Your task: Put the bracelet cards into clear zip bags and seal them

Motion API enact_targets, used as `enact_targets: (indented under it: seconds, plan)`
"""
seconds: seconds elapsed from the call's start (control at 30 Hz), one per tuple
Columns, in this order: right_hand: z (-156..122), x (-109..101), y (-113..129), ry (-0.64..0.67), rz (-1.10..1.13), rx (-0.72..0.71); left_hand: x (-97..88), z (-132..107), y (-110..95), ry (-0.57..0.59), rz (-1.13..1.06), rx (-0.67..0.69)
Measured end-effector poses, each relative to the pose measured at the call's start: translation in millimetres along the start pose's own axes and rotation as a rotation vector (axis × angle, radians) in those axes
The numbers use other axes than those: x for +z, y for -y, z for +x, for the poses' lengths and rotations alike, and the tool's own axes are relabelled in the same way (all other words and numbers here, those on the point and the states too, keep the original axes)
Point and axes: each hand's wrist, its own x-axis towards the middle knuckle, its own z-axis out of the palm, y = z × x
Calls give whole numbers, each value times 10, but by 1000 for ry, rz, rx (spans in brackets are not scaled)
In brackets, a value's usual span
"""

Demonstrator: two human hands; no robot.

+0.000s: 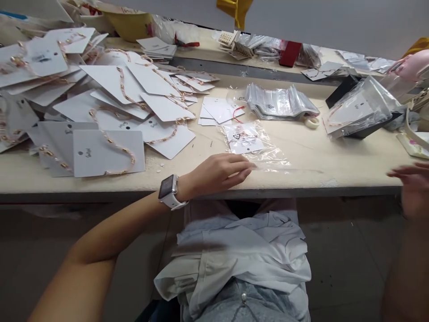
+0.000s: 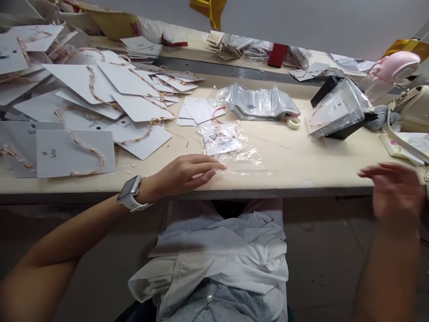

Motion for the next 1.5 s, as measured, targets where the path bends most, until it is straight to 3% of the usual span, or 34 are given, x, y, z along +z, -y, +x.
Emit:
enact_targets:
  seconds: [0.07,0.13,0.23,0.33,0.43,0.6,0.7,0.77,0.93,1.07,1.33,1.5]
  plan:
    - [85,140,163,-30,-17,-119,-46,-57,32,109,12,118]
    - [185,311,367,31,-45,-321,-73,-119,44,181,84,237]
    - [354,593,694,171,-60,-625,-95,-197,22,193,178,290]
    - [464,829,942,199,-74,-838,-122,-259,-17,167,216,281]
    - [475,965,1041,127,-112,-921,-151,-329,-48,140,208,254]
    - [446,1026,1069,-39,14,-886,-136,-414,-128,81,148,153]
    - [486,1022,1135,-61,156,-806,-121,-381,-182,17,23,21]
    - [543,1004,1196,-6,271,-671,-141,-321,-181,5,-102,-116]
    - [763,962,1377,309,628,-120,-250,-89,6,34,-587,-664]
    - [937,986,1519,376,748,200,-273,47,189,77,-827,-979]
    - [1228,1042,1607,424,819,453,-209,143,403,128,-731,-1063]
    - [1265,1044,1608,445,795,452,-162,115,505,188,-797,-1091]
